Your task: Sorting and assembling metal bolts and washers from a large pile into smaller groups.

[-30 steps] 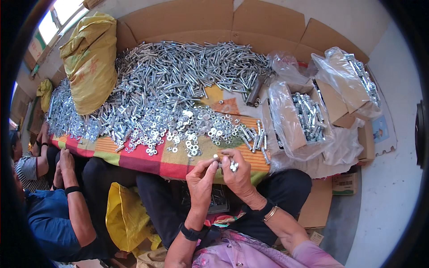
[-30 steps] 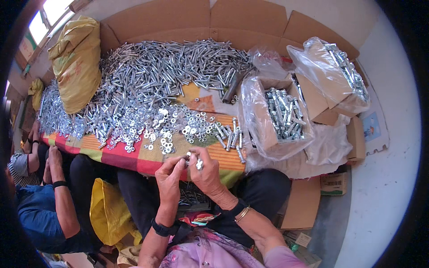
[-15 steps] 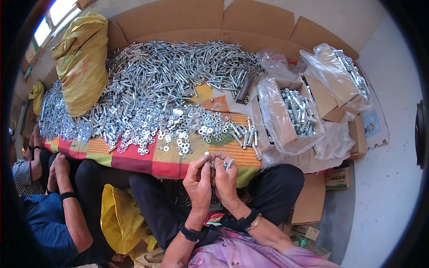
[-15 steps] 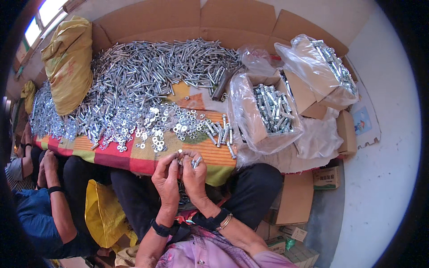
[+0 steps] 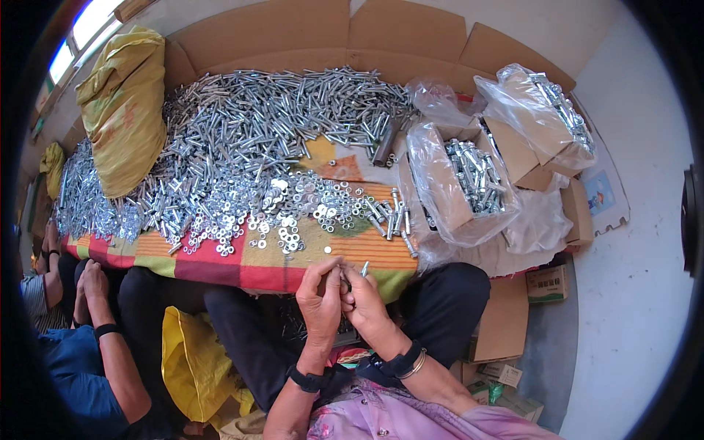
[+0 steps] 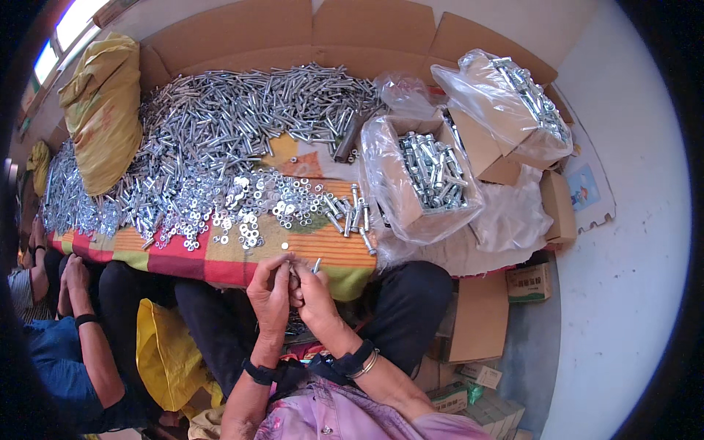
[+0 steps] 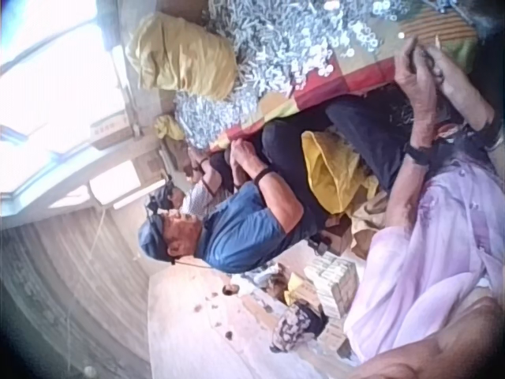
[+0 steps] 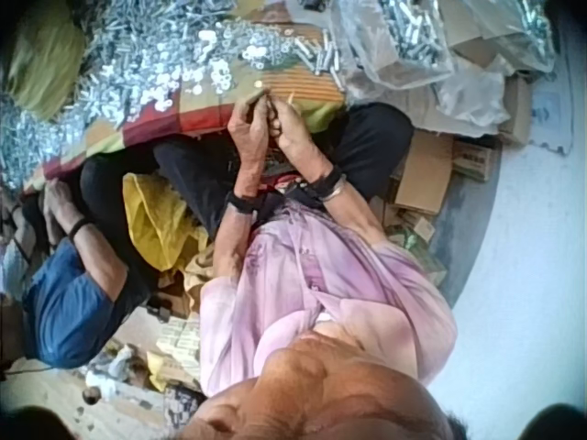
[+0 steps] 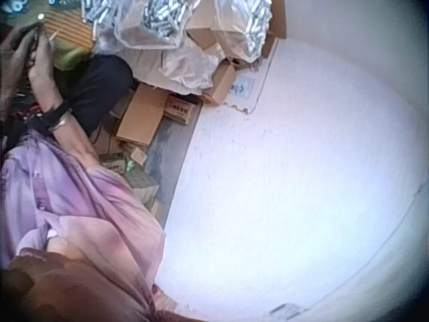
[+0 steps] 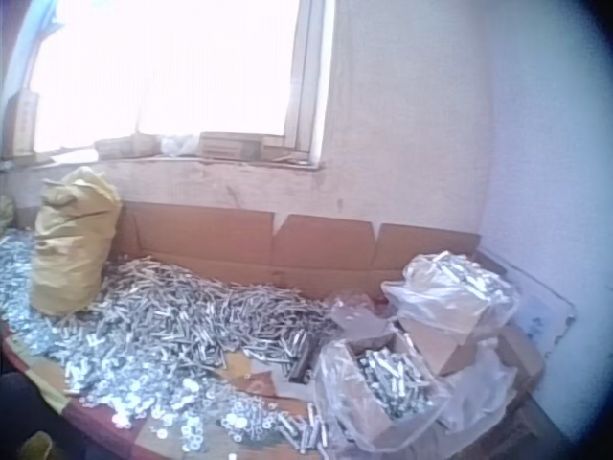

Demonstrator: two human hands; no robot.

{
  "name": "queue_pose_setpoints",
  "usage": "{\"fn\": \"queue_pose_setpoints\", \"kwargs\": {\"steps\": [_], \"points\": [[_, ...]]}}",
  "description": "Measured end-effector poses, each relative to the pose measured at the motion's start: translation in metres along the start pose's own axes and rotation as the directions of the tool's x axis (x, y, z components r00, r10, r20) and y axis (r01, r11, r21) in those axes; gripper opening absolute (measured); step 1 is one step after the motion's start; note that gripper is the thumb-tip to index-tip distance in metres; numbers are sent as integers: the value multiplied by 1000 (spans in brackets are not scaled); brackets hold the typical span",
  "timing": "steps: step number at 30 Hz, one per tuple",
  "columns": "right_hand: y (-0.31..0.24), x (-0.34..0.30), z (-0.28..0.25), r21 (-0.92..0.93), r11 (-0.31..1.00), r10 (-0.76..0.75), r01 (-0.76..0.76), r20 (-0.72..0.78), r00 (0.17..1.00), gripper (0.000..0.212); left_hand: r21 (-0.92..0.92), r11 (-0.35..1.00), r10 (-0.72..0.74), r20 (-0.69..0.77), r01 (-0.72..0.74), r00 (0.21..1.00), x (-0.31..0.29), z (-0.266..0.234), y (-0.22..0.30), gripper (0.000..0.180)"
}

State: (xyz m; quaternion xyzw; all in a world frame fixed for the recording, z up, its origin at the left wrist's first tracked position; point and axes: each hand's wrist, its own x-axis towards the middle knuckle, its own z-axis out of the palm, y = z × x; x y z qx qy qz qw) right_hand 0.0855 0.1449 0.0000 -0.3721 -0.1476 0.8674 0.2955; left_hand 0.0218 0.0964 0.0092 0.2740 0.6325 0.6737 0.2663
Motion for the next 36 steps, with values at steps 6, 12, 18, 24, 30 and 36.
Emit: {"fn": "queue_pose_setpoints", "kwargs": {"steps": [6, 12, 18, 24, 30, 36], "points": [[-10, -1, -4, -429, 821, -371, 376, 99, 923, 17, -175, 985, -12, -38, 6, 999, -7, -3, 4, 14], [-29, -10, -8, -335, 912, -198, 237, 147, 969, 16, -227, 971, -80, -26, 72, 996, -8, -10, 14, 16], [-25, -2, -9, -461, 829, -236, 315, 222, 946, 13, -181, 982, -61, -20, 56, 998, -10, -10, 14, 14], [-21, 1, -15, -456, 815, -251, 358, 279, 927, 14, -207, 970, -115, 72, 127, 991, -11, -15, 7, 15], [-21, 2, -21, -379, 896, -107, 230, 319, 942, 14, -67, 997, -22, 114, 30, 993, -15, -14, 8, 16], [-5, 11, -27, -580, 585, -502, 567, 291, 815, 11, 77, 995, 55, 134, -66, 989, -13, -14, 7, 17]]}}
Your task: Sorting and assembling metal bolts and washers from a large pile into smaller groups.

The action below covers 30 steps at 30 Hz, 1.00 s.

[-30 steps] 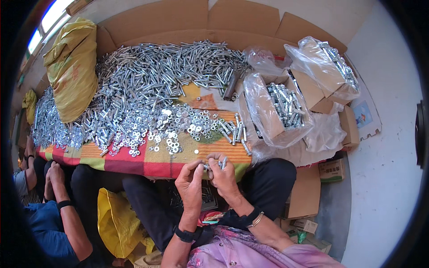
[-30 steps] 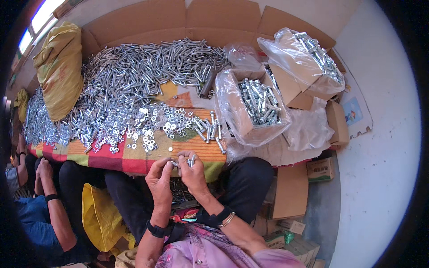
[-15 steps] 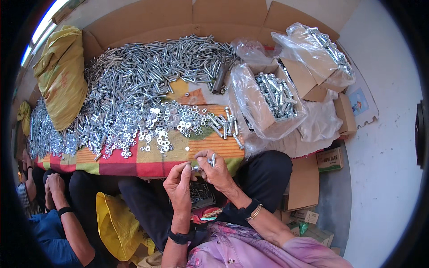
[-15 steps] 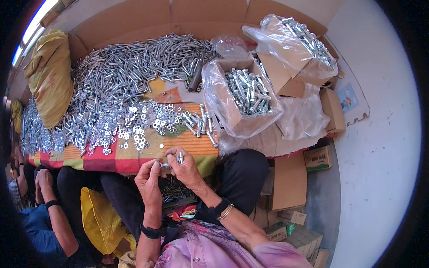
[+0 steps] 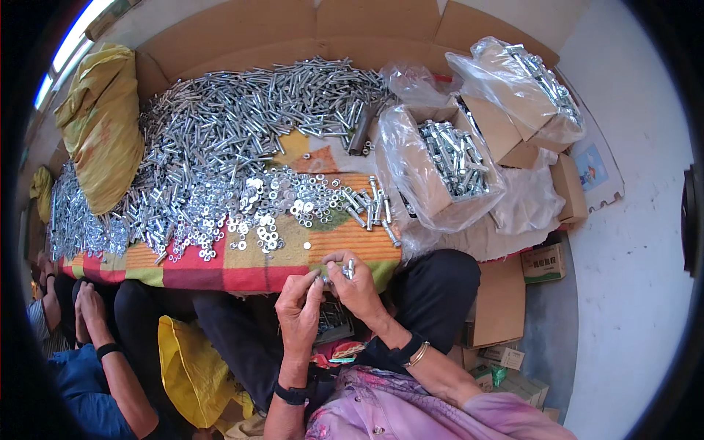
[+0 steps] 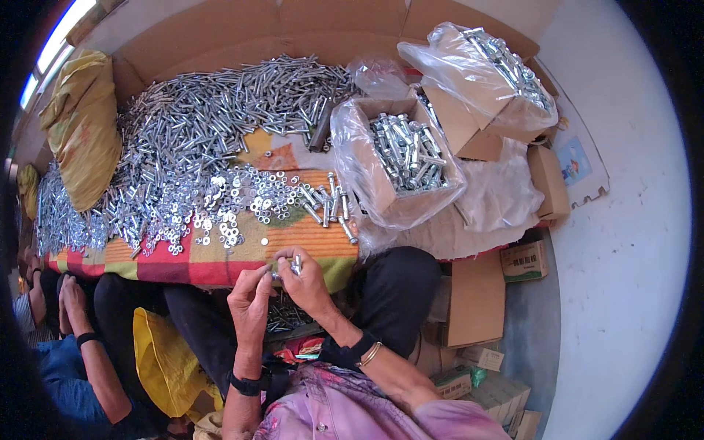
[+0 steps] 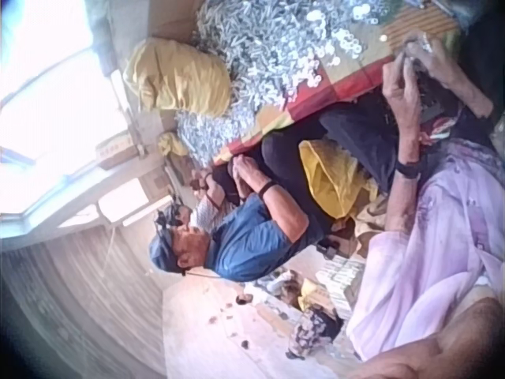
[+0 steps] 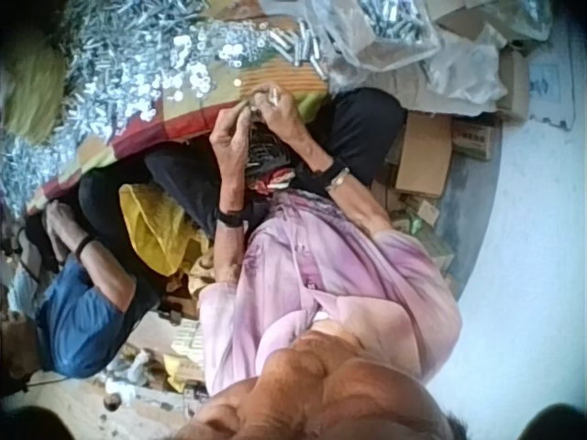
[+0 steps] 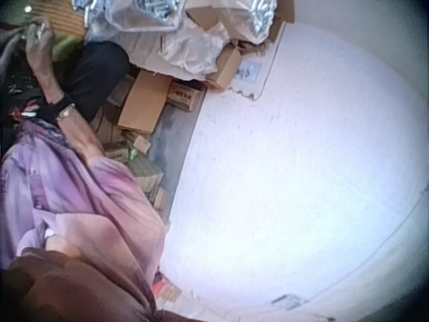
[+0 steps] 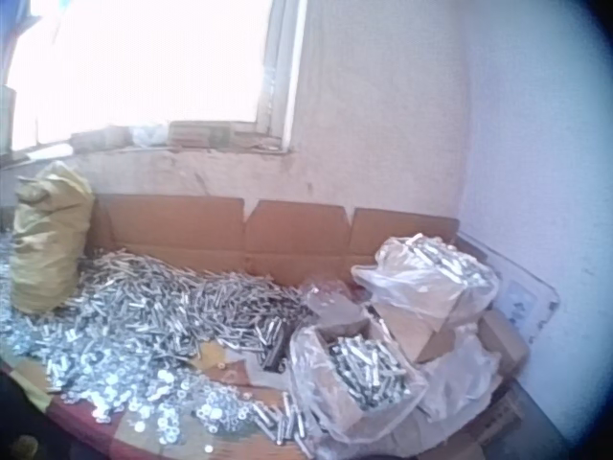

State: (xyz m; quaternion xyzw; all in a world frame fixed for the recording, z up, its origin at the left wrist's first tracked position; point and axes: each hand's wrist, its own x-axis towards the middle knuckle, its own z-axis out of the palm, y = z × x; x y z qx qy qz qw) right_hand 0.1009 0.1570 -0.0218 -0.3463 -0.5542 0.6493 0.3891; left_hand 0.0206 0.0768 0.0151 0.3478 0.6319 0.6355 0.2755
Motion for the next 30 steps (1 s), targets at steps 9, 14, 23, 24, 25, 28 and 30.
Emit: {"fn": "queue_pose_setpoints", "kwargs": {"steps": [9, 14, 23, 24, 25, 28, 30], "points": [[-6, -1, -6, 219, 887, 377, -405, 161, 912, 11, 323, 907, 246, 116, -270, 962, -3, -7, 2, 26], [-3, -8, 0, 310, 769, 499, -559, 257, 828, 13, 284, 919, 266, 73, -276, 961, -7, -15, -1, 28], [23, -39, 25, 407, 642, 543, -650, 358, 760, 21, 302, 890, 323, 108, -341, 940, -20, -28, -15, 30], [37, -43, 26, 408, 644, 544, -647, 351, 762, 21, 295, 892, 323, 112, -342, 940, -21, -28, -15, 30], [57, -47, 29, 441, 588, 573, -678, 365, 734, 20, 307, 881, 332, 143, -360, 933, -21, -28, -16, 30], [44, -54, 39, 382, 549, 606, -743, 430, 669, 17, 351, 896, 217, 188, -272, 958, -23, -44, -24, 33], [3, -50, 45, 279, 634, 564, -721, 471, 678, 13, 233, 972, 10, 70, -26, 997, -25, -57, -31, 38]]}}
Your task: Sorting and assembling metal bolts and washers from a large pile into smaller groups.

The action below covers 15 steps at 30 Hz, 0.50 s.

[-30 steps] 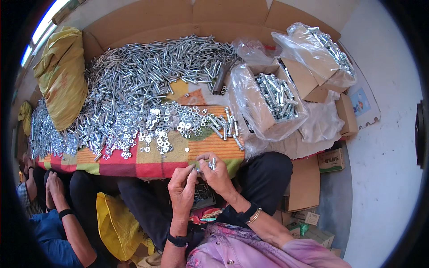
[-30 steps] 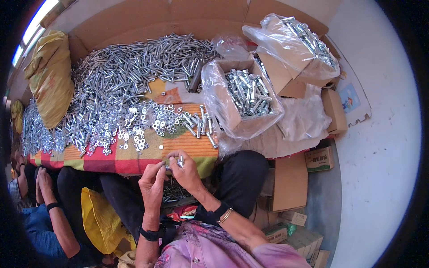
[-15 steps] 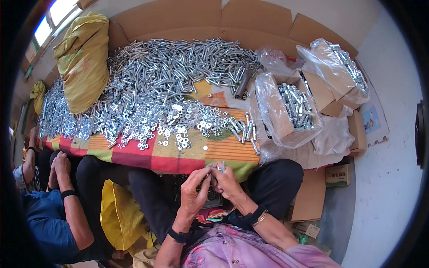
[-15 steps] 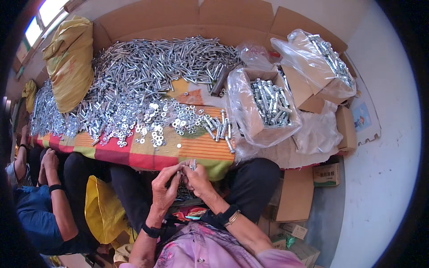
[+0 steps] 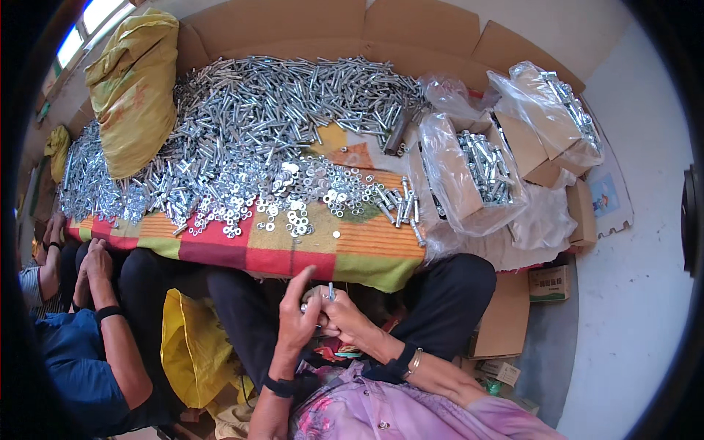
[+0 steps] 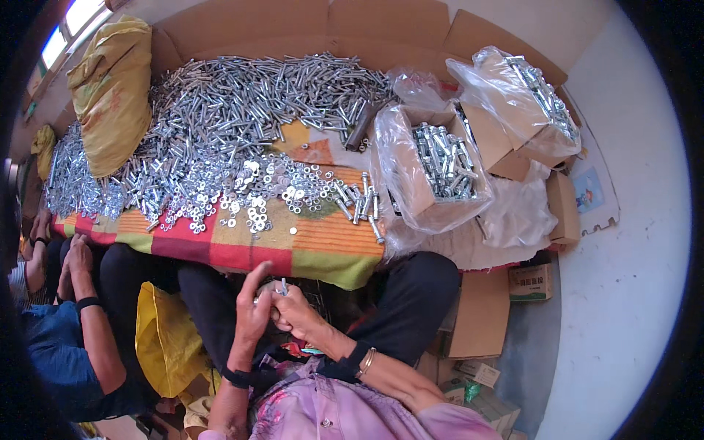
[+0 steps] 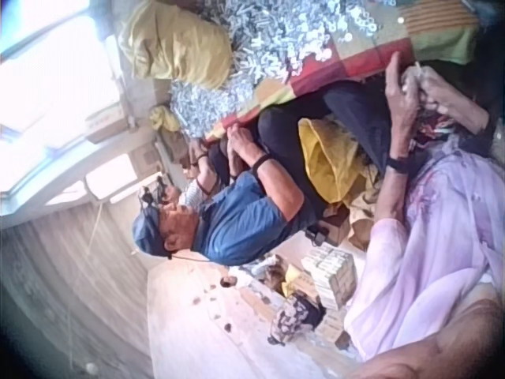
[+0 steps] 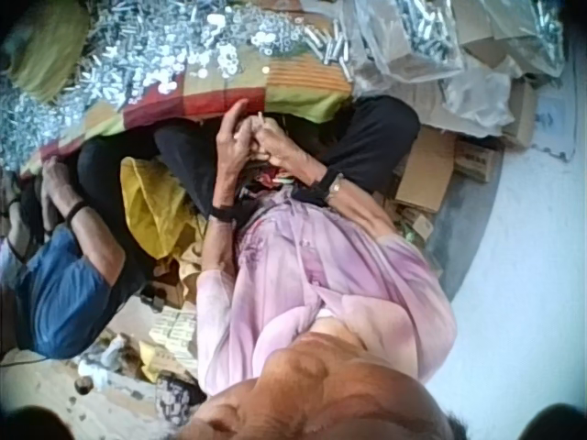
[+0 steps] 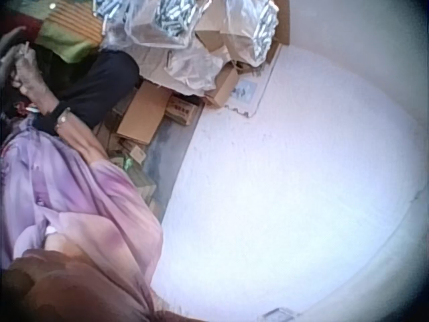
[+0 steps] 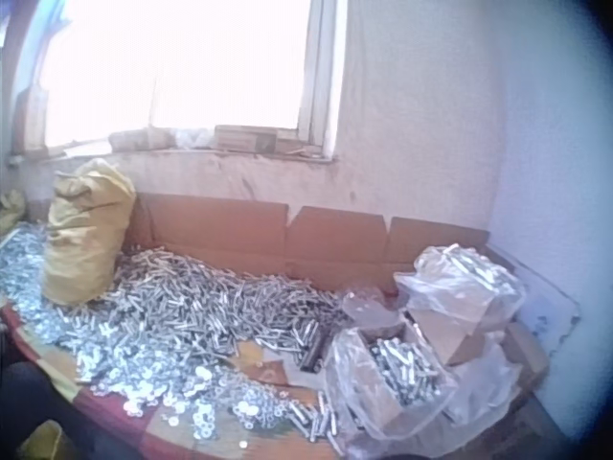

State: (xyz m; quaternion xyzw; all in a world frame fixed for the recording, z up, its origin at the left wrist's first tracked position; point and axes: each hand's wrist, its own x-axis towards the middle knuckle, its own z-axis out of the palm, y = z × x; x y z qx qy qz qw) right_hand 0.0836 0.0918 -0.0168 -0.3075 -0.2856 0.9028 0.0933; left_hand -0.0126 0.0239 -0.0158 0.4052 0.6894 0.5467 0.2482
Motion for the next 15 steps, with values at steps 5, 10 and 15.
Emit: {"fn": "queue_pose_setpoints", "kwargs": {"steps": [5, 10, 15], "points": [[-59, -29, 21, 191, 974, -143, 122, 96, 985, 12, -314, 943, -133, -38, 114, 990, -13, -16, -7, 42], [-11, 8, -9, -624, 603, -624, 498, 21, 781, 9, -213, 964, -136, 117, 159, 984, -13, 5, 14, 41], [-61, -42, 19, -16, 974, -221, 224, 113, 969, 15, -415, 876, -265, 8, 244, 964, -16, -20, -11, 33]]}}
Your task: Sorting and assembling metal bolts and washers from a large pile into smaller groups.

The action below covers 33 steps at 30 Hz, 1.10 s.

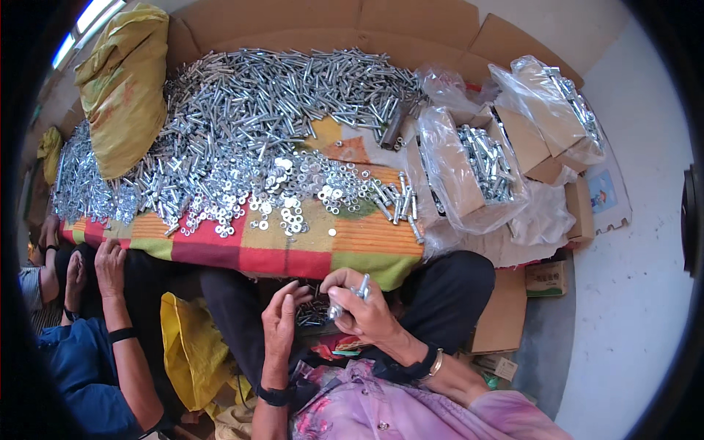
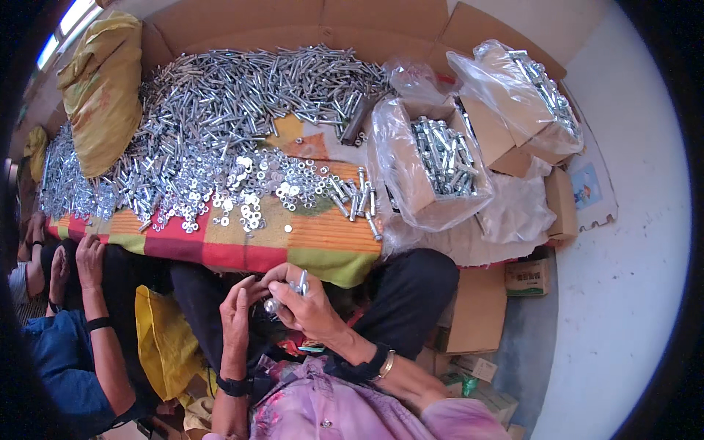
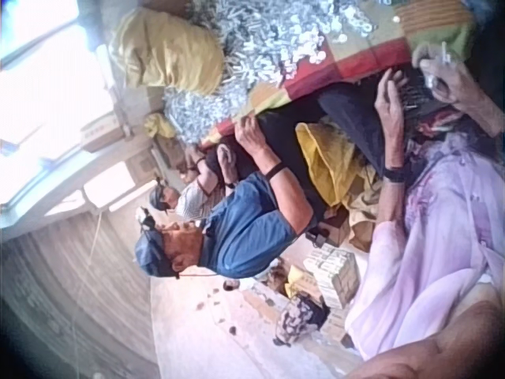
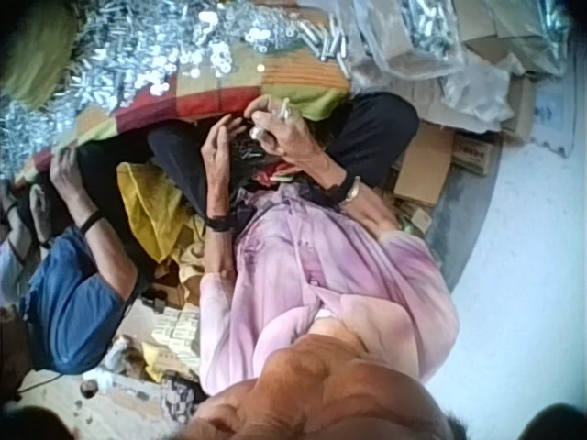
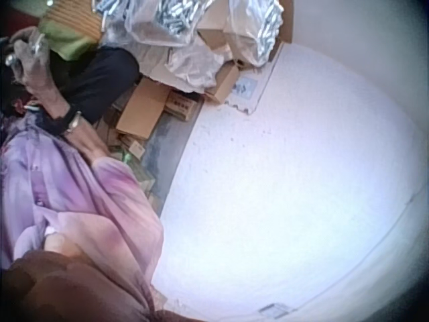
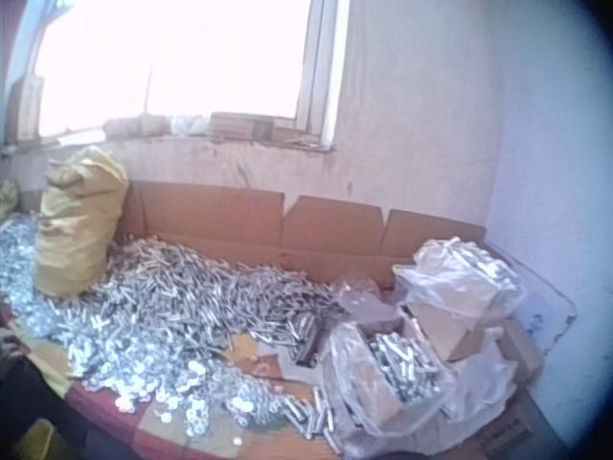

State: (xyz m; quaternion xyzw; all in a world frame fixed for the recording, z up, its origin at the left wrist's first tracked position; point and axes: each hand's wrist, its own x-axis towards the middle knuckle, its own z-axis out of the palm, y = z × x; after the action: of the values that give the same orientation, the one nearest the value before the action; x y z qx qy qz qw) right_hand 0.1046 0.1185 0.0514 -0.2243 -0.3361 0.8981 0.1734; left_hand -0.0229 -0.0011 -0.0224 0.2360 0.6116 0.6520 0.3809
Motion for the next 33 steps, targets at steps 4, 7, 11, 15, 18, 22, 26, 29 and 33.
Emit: {"fn": "queue_pose_setpoints", "kwargs": {"steps": [4, 7, 11, 15, 18, 22, 26, 29, 33], "points": [[12, 10, -27, -949, 136, -131, 284, 267, 955, 24, 152, 985, 107, -151, -83, 983, 20, -24, 20, 30], [10, 22, -33, -772, 573, -222, 276, 178, 959, 27, 223, 958, 237, -265, -180, 935, 50, -52, 31, 30], [-34, 44, -26, 101, 992, 81, -74, -66, 995, 22, 411, 885, 382, -377, -218, 844, 90, -101, 51, 28], [-45, 73, -52, 307, 942, 151, -136, -27, 988, 23, 655, 726, 541, -355, -210, 762, 151, -135, 48, 23], [-51, 82, -47, 205, 969, 161, -138, -100, 982, 28, 911, 384, 693, -175, -152, 700, 182, -157, 39, 19], [-55, 74, -43, -88, 976, 206, -197, 110, 972, 41, 987, 153, 696, -80, -39, 713, 195, -160, 44, 14], [-45, 80, -38, 19, 982, 189, -190, 37, 981, 37, 735, 649, 585, -320, -194, 745, 184, -148, 45, 13], [-35, 80, -57, 51, 982, 181, -182, 19, 983, 27, 252, 942, 321, -481, -222, 816, 159, -95, 53, 16], [-31, 77, -49, 72, 976, 201, -206, 70, 977, 21, -491, 856, -12, -329, -160, 944, 125, -43, 42, 26]]}}
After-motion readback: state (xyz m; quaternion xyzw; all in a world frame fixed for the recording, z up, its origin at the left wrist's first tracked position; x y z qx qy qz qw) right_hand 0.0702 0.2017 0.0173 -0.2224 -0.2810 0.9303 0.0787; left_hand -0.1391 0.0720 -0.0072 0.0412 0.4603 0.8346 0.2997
